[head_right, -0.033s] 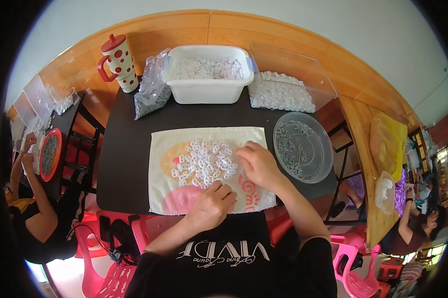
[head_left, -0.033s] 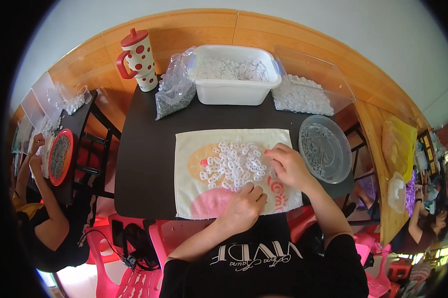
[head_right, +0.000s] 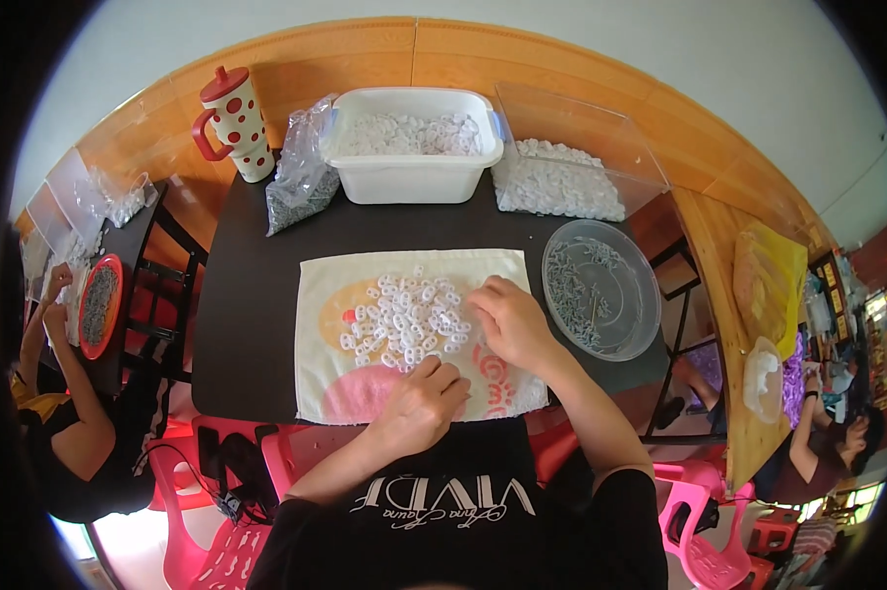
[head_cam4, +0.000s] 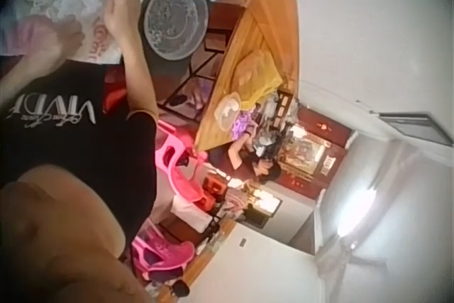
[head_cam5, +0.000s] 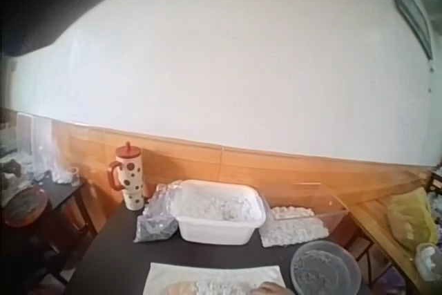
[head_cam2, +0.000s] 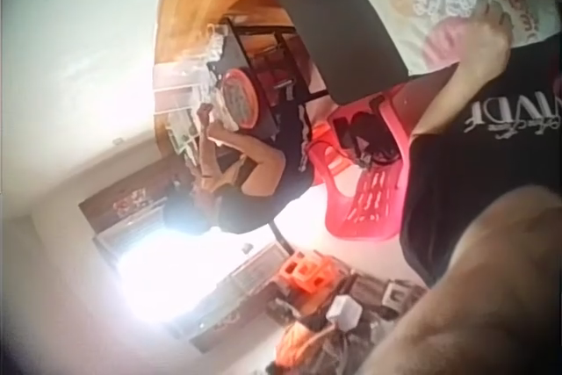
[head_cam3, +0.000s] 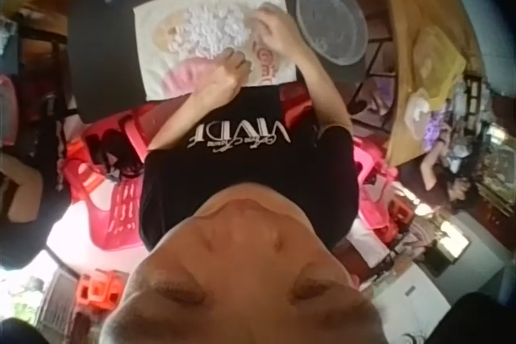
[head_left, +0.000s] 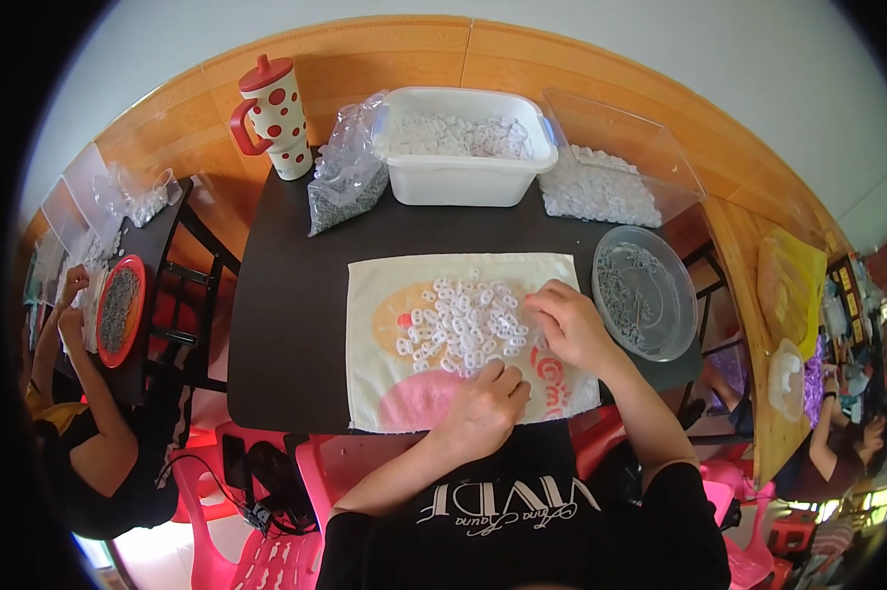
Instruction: Manually assembling small white plastic components by inserting metal pins into them.
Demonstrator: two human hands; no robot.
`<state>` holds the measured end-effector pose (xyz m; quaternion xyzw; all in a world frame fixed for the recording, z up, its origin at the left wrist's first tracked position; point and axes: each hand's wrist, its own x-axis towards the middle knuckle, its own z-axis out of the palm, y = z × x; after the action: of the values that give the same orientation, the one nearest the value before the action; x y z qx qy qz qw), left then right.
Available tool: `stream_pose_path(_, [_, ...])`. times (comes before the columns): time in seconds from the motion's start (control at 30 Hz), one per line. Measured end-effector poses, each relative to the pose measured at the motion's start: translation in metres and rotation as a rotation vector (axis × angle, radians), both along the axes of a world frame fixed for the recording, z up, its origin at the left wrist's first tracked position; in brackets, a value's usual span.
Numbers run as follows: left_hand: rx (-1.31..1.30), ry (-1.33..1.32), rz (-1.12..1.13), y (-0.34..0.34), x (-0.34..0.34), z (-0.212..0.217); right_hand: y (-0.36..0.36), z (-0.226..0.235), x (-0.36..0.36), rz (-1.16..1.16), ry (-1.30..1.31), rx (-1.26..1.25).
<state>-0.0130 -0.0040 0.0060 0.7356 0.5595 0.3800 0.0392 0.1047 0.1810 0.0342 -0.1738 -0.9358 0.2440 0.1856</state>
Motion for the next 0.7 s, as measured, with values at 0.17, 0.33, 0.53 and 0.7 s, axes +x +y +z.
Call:
stream_pose_path(0.17, [0.006, -0.006, -0.002, 0.002, 0.002, 0.000, -0.003, -0.005, -0.020, 0.078, 0.040, 0.141])
stream_pose_path(0.33, [0.003, -0.049, 0.008, -0.002, 0.002, -0.001, -0.009, 0.006, 0.003, 0.237, 0.095, -0.067])
stream_pose_path(0.53, [-0.003, -0.058, 0.007, -0.001, 0.001, -0.002, -0.005, 0.004, 0.014, -0.028, 0.009, -0.087])
stream_pose_path(0.7, [0.010, -0.087, 0.012, 0.000, 0.003, -0.001, -0.012, -0.004, 0.005, -0.026, -0.011, 0.136])
